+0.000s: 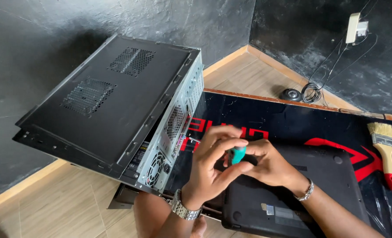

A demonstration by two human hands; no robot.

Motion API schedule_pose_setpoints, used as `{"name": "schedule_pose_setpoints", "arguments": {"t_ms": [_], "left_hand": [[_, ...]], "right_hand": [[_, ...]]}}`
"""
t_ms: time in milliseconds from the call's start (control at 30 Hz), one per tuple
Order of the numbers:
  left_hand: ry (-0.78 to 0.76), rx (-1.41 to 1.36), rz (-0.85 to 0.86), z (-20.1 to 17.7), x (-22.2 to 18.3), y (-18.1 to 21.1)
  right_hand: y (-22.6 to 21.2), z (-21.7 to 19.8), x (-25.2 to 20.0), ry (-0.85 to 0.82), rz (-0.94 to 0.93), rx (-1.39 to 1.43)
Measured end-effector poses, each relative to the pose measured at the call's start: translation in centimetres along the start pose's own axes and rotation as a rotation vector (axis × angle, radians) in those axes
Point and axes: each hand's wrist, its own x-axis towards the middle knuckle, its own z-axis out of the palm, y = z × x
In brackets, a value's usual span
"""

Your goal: Fastening the bottom cover of a laptop using a manual screwdriver and cleaning it with a cloth.

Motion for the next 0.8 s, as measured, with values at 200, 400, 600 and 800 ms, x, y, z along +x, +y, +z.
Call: {"name": "schedule_pose_setpoints", "arguments": {"t_ms": [200, 400, 600, 800], "left_hand": [[-0.001, -0.105, 0.035, 0.1, 0.4, 0.3], [-0.031, -0.041, 0.010, 0.4, 0.2, 0.1], [-0.014, -0.028, 0.016, 1.2, -0.7, -1.1], [-0.052, -0.117, -0.052, 1.6, -1.1, -1.4]], "right_hand": [[1.0, -0.1, -0.5, -0.081, 0.056, 0.290], [0.6, -0.6, 0.0, -0.131, 0.013, 0.289], [4.4, 0.0, -1.2, 0.080, 0.025, 0.365], [1.6, -0.3, -0.1, -0.011, 0.005, 0.308]]}}
